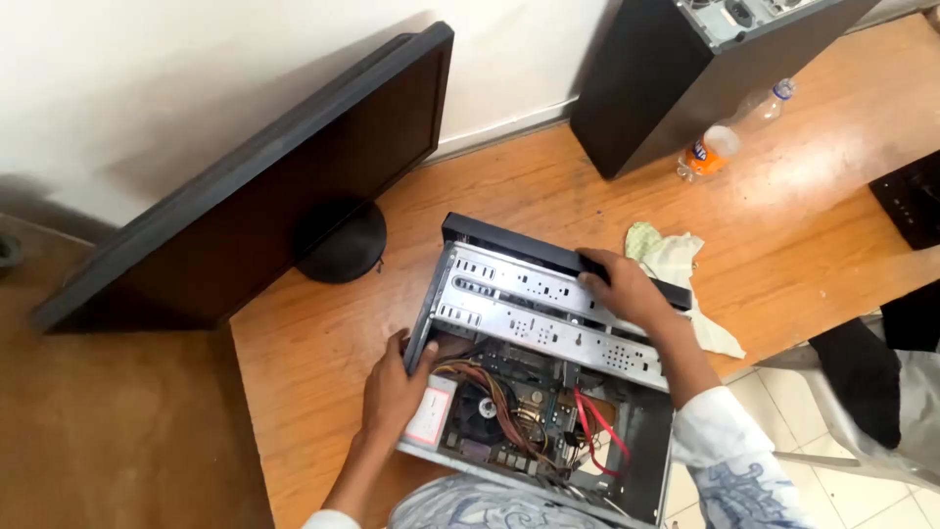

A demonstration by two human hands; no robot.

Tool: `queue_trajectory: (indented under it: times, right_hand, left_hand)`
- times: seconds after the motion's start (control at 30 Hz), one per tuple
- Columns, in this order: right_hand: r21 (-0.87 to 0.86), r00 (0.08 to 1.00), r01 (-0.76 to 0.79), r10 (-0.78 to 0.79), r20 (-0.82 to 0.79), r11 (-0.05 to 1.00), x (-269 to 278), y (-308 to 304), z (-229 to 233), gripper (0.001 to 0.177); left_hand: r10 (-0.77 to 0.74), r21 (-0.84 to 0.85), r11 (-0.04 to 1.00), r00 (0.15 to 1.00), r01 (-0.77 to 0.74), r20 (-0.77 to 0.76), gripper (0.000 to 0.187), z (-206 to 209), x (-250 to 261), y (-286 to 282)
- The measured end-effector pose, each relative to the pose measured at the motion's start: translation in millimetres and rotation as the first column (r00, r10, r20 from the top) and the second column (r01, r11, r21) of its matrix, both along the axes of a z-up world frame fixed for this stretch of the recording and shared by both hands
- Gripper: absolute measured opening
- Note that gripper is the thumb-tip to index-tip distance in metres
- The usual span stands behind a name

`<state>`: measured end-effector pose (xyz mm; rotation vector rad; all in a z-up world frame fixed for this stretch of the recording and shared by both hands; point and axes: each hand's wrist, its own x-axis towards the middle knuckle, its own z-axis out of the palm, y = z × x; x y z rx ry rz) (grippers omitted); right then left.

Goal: The person cleans and assembles the internal components of a computer case and then wipes down the exterior.

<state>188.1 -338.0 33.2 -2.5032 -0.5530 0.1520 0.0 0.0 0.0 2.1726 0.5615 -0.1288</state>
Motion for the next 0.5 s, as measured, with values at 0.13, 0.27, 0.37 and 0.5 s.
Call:
queue_trajectory:
  times: [0.13, 0.27, 0.37, 0.5]
  right_hand:
    - [0.023, 0.986, -0.010, 0.014, -0.164, 1.000, -0.5, -6.3, 1.9, 0.038]
    - [-0.012, 0.983, 0.017, -0.019, -0.180, 1.000, 3.0, -9.5, 4.7, 0.040]
    - [0.006, 0.980, -0.009, 0.010, -0.199, 1.000, 6.8, -14.0, 4.2, 0.039]
    - [0.027, 0.957, -0.022, 0.029, -0.288, 0.999, 9.5, -17.7, 8.1, 0.041]
  left_hand:
    - [-0.023, 0.007, 1.000, 1.000, 0.023, -0.015, 0.054, 1.2, -1.4, 0.7]
    - [-0.026, 0.009, 1.000, 0.998, 0.026, -0.065, 0.046, 10.5, -0.9, 0.0]
    - [-0.020, 0.011, 1.000, 0.997, 0.021, -0.080, 0.045, 14.3, -1.5, -0.5]
    - [-0.009, 0.007, 1.000, 0.995, 0.010, -0.103, 0.049, 9.9, -1.2, -0.6]
